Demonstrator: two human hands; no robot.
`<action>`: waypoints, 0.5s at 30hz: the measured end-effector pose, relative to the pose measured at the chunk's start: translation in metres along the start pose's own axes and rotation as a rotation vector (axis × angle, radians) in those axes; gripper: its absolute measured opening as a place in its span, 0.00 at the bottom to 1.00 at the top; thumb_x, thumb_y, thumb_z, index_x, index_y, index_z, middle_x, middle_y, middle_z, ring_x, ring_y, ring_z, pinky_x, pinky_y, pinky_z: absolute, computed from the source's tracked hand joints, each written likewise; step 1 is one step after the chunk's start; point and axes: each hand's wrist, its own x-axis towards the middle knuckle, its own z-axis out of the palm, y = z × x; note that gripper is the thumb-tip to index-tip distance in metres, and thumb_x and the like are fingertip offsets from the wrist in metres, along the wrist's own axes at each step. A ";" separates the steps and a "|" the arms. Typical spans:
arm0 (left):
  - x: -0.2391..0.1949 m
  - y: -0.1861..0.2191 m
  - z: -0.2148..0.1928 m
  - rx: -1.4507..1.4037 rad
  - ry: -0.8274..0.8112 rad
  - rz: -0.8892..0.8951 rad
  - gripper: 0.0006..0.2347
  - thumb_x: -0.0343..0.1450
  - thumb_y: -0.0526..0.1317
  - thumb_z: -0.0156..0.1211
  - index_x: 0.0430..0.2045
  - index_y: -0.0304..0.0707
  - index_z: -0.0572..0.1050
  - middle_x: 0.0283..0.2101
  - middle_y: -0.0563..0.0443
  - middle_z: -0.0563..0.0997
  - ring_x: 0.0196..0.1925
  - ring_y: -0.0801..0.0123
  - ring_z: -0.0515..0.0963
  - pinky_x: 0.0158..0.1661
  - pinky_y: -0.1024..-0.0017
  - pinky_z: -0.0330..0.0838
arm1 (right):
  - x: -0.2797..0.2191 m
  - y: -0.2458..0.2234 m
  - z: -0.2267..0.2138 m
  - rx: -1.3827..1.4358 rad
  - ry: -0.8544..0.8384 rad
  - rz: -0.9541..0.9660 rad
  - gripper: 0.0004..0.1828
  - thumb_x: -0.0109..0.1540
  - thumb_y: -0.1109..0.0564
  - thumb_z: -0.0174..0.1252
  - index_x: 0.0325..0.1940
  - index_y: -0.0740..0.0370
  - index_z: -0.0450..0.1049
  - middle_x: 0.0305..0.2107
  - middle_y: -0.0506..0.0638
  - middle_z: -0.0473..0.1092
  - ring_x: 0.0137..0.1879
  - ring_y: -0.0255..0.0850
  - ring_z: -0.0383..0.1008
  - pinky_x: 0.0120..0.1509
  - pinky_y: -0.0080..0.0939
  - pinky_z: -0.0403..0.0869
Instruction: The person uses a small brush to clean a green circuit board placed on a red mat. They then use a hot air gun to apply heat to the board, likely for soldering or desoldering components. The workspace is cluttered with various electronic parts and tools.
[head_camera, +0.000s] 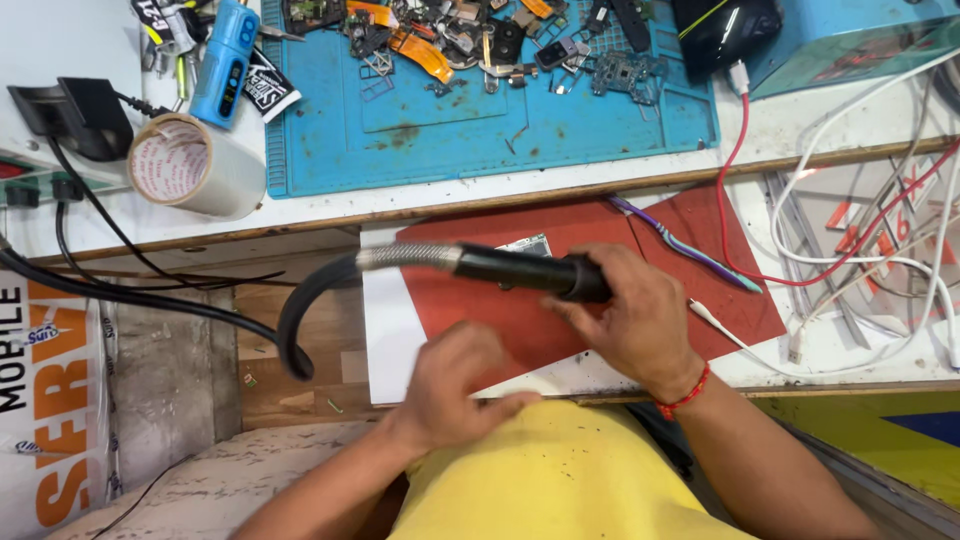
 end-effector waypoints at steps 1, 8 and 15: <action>-0.004 -0.003 0.015 -0.239 -0.030 -0.316 0.26 0.59 0.50 0.79 0.41 0.30 0.75 0.38 0.48 0.75 0.36 0.70 0.76 0.36 0.72 0.75 | -0.004 -0.002 0.005 0.025 0.002 -0.036 0.30 0.50 0.51 0.77 0.50 0.62 0.74 0.36 0.54 0.75 0.37 0.49 0.78 0.40 0.44 0.76; 0.002 -0.051 0.034 -0.779 0.410 -0.331 0.13 0.76 0.42 0.57 0.42 0.26 0.77 0.47 0.38 0.81 0.48 0.61 0.81 0.50 0.66 0.75 | -0.010 -0.010 0.033 0.098 -0.043 -0.172 0.37 0.52 0.52 0.76 0.59 0.63 0.68 0.52 0.62 0.69 0.60 0.55 0.68 0.63 0.52 0.73; 0.007 -0.060 0.011 -0.884 0.331 -0.235 0.11 0.75 0.41 0.56 0.38 0.27 0.77 0.43 0.39 0.82 0.44 0.60 0.84 0.51 0.63 0.80 | 0.001 0.016 0.026 1.141 -0.181 0.534 0.27 0.67 0.47 0.48 0.66 0.66 0.66 0.55 0.56 0.71 0.66 0.44 0.69 0.73 0.42 0.69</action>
